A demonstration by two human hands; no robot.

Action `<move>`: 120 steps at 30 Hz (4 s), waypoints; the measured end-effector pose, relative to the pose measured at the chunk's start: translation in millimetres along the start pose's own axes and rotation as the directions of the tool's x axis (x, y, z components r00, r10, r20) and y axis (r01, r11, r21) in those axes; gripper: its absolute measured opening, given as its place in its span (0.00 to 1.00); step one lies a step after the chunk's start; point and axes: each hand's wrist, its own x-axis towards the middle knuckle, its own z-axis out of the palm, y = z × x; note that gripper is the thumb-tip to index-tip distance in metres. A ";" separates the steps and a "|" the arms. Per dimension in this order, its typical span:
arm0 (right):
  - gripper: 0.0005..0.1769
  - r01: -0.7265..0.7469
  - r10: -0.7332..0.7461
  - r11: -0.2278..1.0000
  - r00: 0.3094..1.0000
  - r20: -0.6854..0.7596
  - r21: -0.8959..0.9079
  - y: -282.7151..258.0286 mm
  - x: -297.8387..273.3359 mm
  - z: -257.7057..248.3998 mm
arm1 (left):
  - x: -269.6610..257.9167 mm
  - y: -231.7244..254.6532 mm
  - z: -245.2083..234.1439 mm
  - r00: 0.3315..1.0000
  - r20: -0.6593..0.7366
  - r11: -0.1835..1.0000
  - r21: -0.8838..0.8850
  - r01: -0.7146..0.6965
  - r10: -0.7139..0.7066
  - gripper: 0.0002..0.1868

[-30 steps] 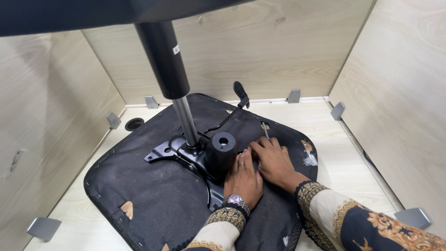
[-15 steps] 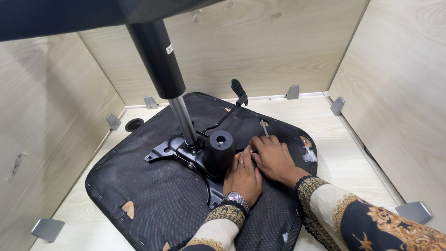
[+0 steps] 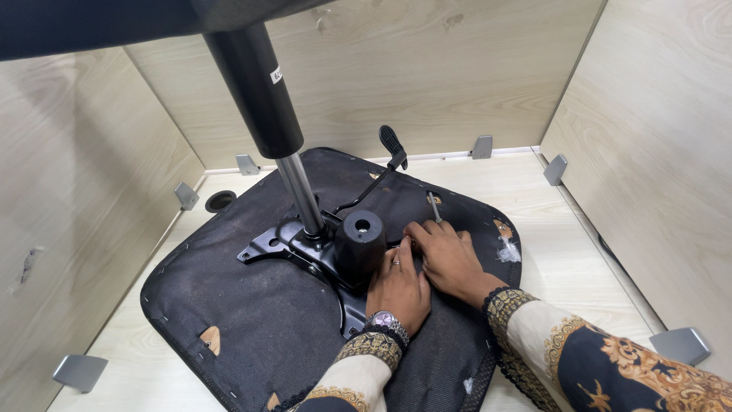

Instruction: The person uses a screwdriver to fasten screws into the underside of an office chair seat, securing the seat to its central gas-lift column. The person works on multiple screw locations around the seat base.

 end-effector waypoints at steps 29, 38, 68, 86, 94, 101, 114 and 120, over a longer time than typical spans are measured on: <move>0.16 -0.033 0.033 0.999 0.999 0.024 0.010 2.3 0.9 -1.2 | -1.3 2.3 -3.3 1.000 -0.022 1.000 -0.001 -0.005 0.005 0.40; 0.15 -0.042 0.042 0.999 0.999 0.003 0.025 3.2 0.0 -0.3 | -1.6 3.0 -4.5 1.000 -0.024 1.000 -0.006 -0.006 0.006 0.41; 0.12 -0.028 0.032 0.997 0.997 -0.064 0.070 3.1 -2.1 1.3 | -1.4 4.8 -7.6 1.000 0.015 1.000 -0.015 0.019 -0.019 0.40; 0.11 0.052 -0.035 0.983 0.994 -0.099 0.176 11.4 -6.9 -2.3 | 3.9 -1.6 -1.4 0.993 -0.048 0.984 -0.145 0.102 -0.110 0.24; 0.15 0.182 -0.145 0.936 0.979 -0.143 0.301 16.6 -13.0 -7.3 | 6.9 -2.6 0.6 0.979 -0.104 0.955 -0.262 0.141 -0.173 0.13; 0.13 0.164 -0.119 0.922 0.982 -0.147 0.350 8.1 -18.3 -13.8 | 4.9 -0.1 1.9 0.978 -0.175 0.981 -0.172 0.084 -0.115 0.14; 0.11 0.201 -0.144 0.901 0.974 -0.173 0.384 -12.6 -29.8 -15.6 | -16.1 2.6 -18.1 0.946 -0.260 0.951 -0.284 0.118 -0.195 0.12; 0.11 0.296 -0.234 0.905 0.947 -0.222 0.307 -16.4 -36.8 -15.3 | -25.8 -0.1 -24.4 0.935 -0.284 0.952 -0.276 0.131 -0.211 0.11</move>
